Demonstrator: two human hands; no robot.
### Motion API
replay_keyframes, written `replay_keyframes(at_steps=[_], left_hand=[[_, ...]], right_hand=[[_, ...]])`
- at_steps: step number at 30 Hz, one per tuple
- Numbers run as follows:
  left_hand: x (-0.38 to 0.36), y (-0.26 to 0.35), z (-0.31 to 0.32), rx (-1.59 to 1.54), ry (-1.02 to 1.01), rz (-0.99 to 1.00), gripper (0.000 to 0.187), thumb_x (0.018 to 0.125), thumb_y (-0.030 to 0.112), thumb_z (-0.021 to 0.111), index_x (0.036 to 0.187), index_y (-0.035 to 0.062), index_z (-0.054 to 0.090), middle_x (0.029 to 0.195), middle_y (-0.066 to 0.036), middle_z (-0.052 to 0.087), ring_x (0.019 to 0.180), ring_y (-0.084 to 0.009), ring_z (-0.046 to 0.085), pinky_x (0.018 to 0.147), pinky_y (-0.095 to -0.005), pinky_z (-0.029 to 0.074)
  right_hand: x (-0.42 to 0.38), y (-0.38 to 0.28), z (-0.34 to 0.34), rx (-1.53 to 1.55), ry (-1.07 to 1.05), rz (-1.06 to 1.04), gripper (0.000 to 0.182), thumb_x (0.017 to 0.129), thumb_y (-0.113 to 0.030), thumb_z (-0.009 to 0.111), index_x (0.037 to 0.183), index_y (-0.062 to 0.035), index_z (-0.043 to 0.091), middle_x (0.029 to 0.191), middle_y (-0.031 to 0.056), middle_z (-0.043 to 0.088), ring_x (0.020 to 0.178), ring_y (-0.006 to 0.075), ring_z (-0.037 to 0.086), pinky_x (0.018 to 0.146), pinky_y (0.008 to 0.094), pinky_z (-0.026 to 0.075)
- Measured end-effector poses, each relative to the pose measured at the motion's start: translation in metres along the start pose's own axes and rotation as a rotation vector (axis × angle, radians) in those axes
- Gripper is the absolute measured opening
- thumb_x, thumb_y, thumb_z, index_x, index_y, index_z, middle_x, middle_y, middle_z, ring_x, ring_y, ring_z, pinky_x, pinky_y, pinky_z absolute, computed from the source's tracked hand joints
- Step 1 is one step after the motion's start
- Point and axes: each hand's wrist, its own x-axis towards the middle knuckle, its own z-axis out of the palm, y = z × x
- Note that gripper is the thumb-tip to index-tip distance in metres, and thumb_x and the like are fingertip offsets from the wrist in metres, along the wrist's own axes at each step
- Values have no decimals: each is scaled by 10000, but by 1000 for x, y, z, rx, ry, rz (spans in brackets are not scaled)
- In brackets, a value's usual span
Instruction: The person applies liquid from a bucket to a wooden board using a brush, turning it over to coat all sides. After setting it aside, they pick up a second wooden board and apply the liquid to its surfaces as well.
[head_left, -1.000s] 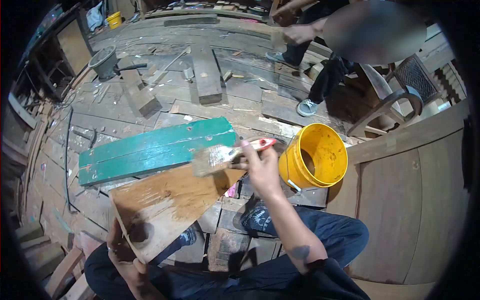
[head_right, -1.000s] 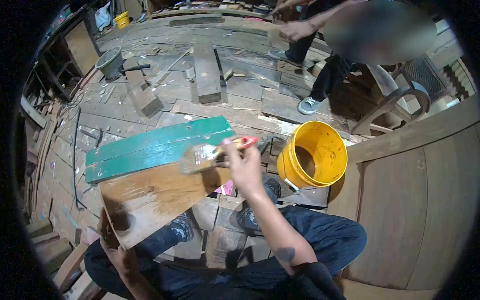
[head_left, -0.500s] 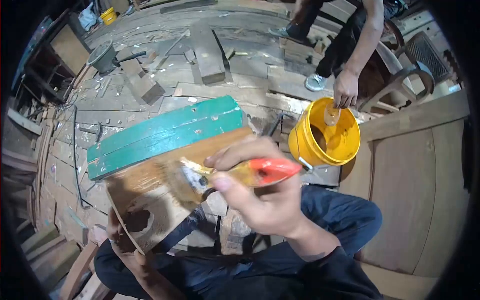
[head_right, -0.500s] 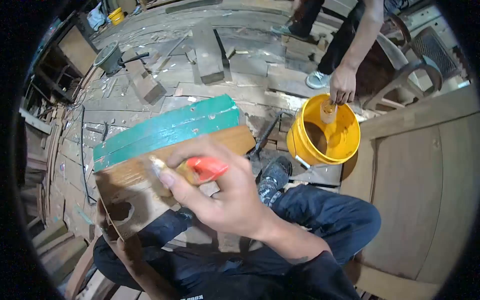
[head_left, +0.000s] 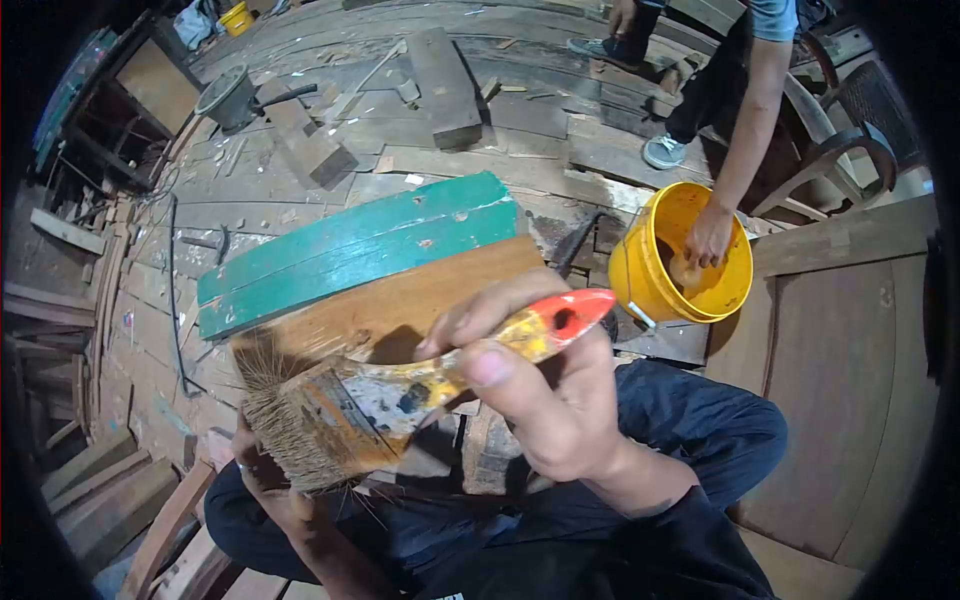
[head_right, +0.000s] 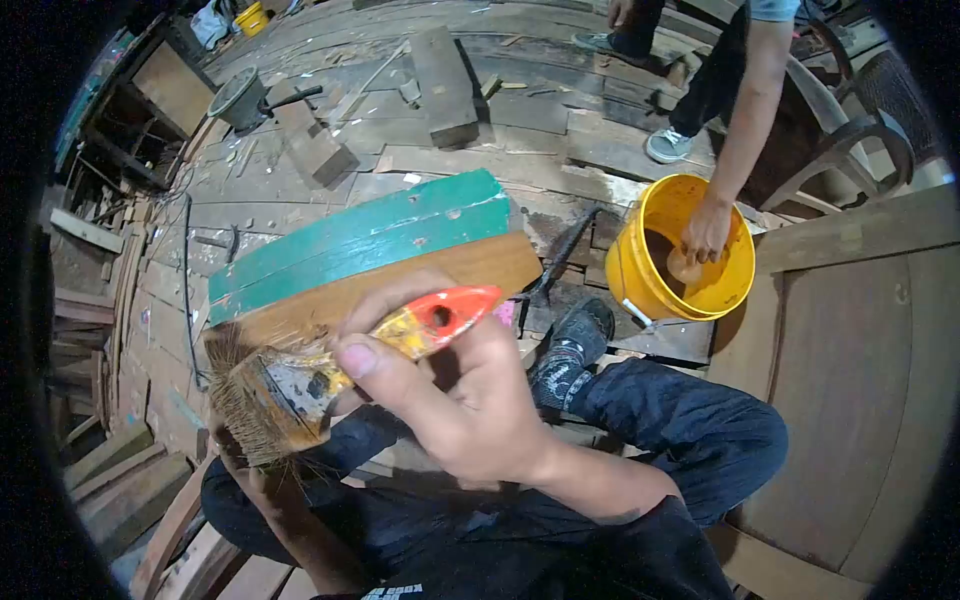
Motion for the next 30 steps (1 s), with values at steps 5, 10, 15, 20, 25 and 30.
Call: replay_keyframes(at_steps=[5, 10, 15, 20, 25, 30], left_hand=[[2, -2, -2, -32, -67, -23, 1012, 725, 521, 802, 1447, -18, 342, 1411, -165, 456, 1232, -247, 516, 1039, -398, 415], [5, 4, 11, -253, -65, -4, 1006, 725, 459, 833, 1467, 2, 331, 1459, -156, 428, 1341, -271, 429, 1112, -434, 343], [7, 11, 18, -259, -26, -45, 1081, 651, 516, 861, 1458, 10, 349, 1435, -151, 456, 1287, -250, 481, 1073, -414, 389], [7, 11, 19, -239, -13, -50, 1039, 685, 498, 850, 1450, -2, 355, 1407, -174, 485, 1284, -267, 493, 1075, -423, 395], [8, 4, 12, -240, -107, 45, 899, 786, 407, 773, 1485, 58, 328, 1430, -168, 454, 1300, -289, 478, 1053, -446, 437], [9, 2, 11, -208, -53, 4, 903, 792, 447, 763, 1478, 39, 341, 1408, -170, 482, 1288, -285, 496, 1071, -443, 416]], right_hand=[[4, -1, -4, -78, -25, 63, 211, 911, -144, 597, 1033, 7, 513, 930, 172, 633, 868, 200, 628, 794, 341, 507], [8, -2, -8, -2, 82, 55, 205, 929, -174, 580, 1022, -9, 500, 923, 171, 627, 822, 172, 608, 737, 309, 507], [11, 0, -8, -44, 104, 133, 208, 940, -188, 572, 1026, -14, 497, 905, 152, 615, 791, 156, 611, 690, 281, 514], [11, 6, -15, -2, 189, 21, 190, 972, -161, 553, 1002, 26, 539, 879, 141, 632, 773, 206, 684, 591, 303, 603], [20, 18, -21, -51, 212, 95, 210, 969, -181, 568, 1003, 25, 549, 853, 113, 616, 719, 190, 672, 610, 321, 604], [33, 32, -70, -462, 391, 52, 143, 955, -146, 609, 966, -5, 586, 765, 29, 612, 653, 84, 600, 553, 229, 501]])
